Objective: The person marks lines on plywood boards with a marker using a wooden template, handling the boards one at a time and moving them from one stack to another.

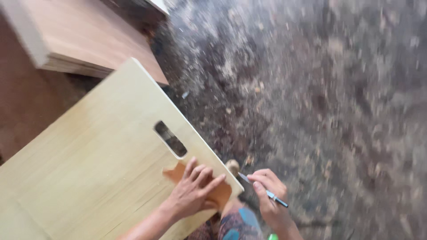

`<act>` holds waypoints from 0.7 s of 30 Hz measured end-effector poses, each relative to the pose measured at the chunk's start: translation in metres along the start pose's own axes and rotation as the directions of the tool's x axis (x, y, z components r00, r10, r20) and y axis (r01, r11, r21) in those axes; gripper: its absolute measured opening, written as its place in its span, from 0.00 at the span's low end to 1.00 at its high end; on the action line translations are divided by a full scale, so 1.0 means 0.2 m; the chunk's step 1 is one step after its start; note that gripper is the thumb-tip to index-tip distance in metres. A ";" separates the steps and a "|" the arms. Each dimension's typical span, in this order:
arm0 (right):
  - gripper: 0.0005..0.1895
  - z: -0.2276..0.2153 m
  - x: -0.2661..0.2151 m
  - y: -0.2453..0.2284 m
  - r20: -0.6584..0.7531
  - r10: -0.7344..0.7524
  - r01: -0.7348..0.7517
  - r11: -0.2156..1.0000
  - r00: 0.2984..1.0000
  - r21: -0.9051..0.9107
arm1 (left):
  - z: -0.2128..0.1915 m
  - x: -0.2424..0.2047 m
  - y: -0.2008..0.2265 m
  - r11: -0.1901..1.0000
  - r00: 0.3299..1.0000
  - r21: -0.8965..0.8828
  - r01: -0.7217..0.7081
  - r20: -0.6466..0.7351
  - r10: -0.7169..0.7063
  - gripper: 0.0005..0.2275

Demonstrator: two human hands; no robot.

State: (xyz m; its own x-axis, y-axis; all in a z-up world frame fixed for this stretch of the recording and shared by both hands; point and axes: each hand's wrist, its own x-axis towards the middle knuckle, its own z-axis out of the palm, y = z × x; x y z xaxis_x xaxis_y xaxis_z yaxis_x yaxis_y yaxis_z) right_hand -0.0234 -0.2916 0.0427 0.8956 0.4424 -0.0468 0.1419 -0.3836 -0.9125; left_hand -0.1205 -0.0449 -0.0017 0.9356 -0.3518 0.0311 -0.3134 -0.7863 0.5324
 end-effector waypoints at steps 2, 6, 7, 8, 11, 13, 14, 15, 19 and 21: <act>0.11 -0.02 0.12 -0.03 0.053 -0.144 0.143 0.990 0.988 0.013 | -0.05 0.05 0.03 0.998 0.998 -0.065 -0.016 -0.066 0.012 0.40; 0.16 0.12 0.39 -0.07 0.349 -0.019 -0.073 0.966 0.937 0.248 | -0.19 0.06 0.07 0.908 0.956 -0.417 0.039 -0.249 -0.155 0.38; 0.18 0.17 0.45 -0.09 0.437 -0.067 -0.044 0.970 0.897 0.238 | -0.24 0.07 0.07 0.815 0.935 -0.578 0.032 -0.270 -0.228 0.38; 0.21 0.21 0.51 -0.11 0.521 -0.110 -0.014 0.973 0.847 0.229 | -0.28 0.09 0.06 0.695 0.912 -0.719 0.009 -0.278 -0.300 0.38; 0.18 0.40 0.63 -0.12 0.726 -0.078 -0.146 0.960 0.683 0.240 | -0.37 0.19 -0.04 -0.316 0.840 -0.859 -0.403 -0.210 -0.500 0.43; 0.11 0.55 0.73 -0.11 0.686 -0.069 -0.308 0.858 0.724 0.411 | -0.47 0.16 -0.22 -0.566 0.821 -0.618 -0.546 -0.262 -0.507 0.43; 0.09 0.62 0.76 -0.11 0.664 -0.045 -0.384 0.786 0.746 0.485 | -0.50 0.14 -0.30 -0.581 0.812 -0.587 -0.564 -0.267 -0.518 0.41; 0.11 0.71 0.81 -0.10 0.628 0.026 -0.396 0.796 0.778 0.458 | -0.53 0.14 -0.44 -0.583 0.806 -0.571 -0.578 -0.293 -0.514 0.40; 0.17 0.93 0.96 -0.25 0.413 0.170 -0.359 0.824 0.895 0.439 | -0.71 0.13 -0.92 -0.137 0.412 -0.782 -0.609 -0.163 -0.897 0.28; 0.18 0.99 1.01 -0.31 0.272 0.169 -0.245 0.931 0.947 0.271 | -0.76 0.09 -1.06 0.302 0.296 -0.849 -0.433 -0.451 -0.842 0.28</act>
State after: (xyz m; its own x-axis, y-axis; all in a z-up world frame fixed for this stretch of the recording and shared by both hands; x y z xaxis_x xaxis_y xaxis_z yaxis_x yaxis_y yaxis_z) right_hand 0.0649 -0.0171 0.0090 0.7574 0.5748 -0.3096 -0.2015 -0.2453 -0.9483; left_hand -0.0125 0.1929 0.0136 0.6145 0.7869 -0.0575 -0.3619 0.3459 0.8657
